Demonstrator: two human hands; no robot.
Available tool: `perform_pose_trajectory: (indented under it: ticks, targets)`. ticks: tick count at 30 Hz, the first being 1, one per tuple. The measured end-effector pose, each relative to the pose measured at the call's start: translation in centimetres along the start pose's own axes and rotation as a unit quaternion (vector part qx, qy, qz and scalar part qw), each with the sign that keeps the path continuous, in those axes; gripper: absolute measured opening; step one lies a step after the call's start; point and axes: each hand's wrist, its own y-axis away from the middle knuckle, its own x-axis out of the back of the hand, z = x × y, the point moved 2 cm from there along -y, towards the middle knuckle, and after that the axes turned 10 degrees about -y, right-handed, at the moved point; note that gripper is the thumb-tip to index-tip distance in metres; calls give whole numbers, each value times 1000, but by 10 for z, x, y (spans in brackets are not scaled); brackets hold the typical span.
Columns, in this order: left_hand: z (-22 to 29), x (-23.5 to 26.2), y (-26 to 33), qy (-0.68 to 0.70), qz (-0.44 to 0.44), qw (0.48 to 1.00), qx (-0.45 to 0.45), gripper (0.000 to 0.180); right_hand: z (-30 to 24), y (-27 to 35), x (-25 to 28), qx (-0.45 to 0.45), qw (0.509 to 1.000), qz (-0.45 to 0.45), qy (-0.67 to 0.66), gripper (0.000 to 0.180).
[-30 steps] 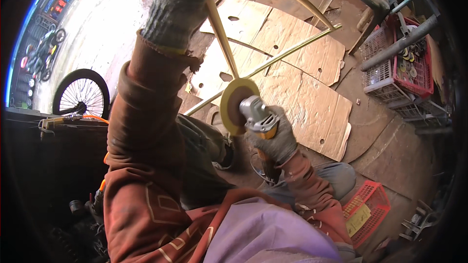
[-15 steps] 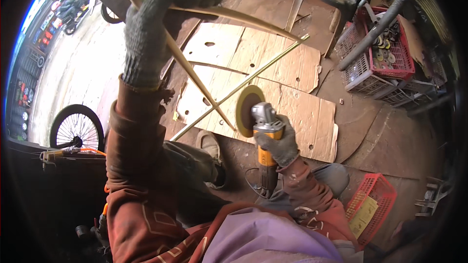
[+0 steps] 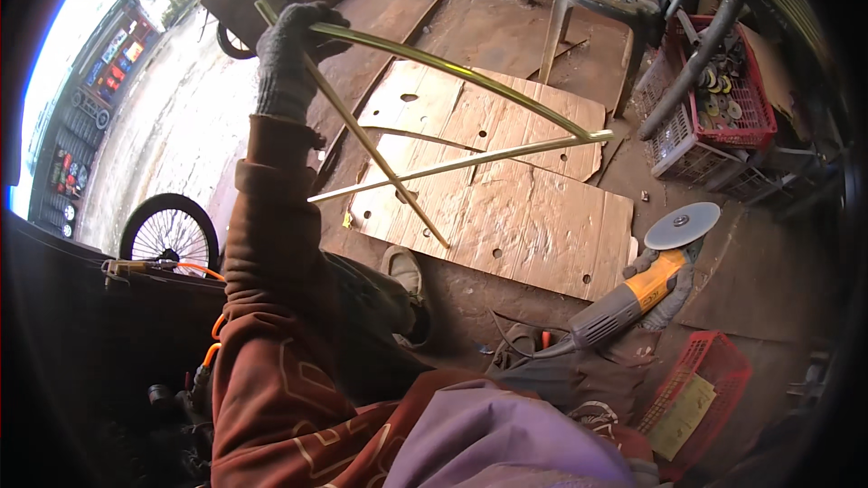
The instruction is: The person is using a handheld power grinder to smooth the surfaces and joints of a metal chair frame. They hold the metal frame by hand, rotating it on a piece of cardboard on the floor while applying the grinding disc to various sections.
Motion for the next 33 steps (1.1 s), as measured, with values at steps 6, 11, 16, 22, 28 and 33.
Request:
perform_pose_trajectory:
  ticks: [6, 11, 16, 22, 28, 33]
  targets:
    - [-1, -28, -5, -38, 2, 999, -2, 25, 5, 0, 5, 9, 997, 41, -63, 67]
    - [-17, -58, 0, -22, -62, 998, -5, 36, 8, -1, 10, -19, 996, 1, -83, 69]
    - [-88, -115, 64, -167, -56, 975, 136, 70, -19, -3, 0, 40, 996, -30, -70, 79]
    - [-36, -139, 79, -156, -99, 983, 21, 58, 21, -4, 6, -68, 984, -57, -157, 62]
    - [10, -211, 61, -247, -146, 951, -116, 52, 15, 5, -11, -63, 986, 51, -144, 61]
    - [38, -236, 60, -360, -210, 897, -149, 40, 16, 8, -9, -71, 989, 28, -127, 57]
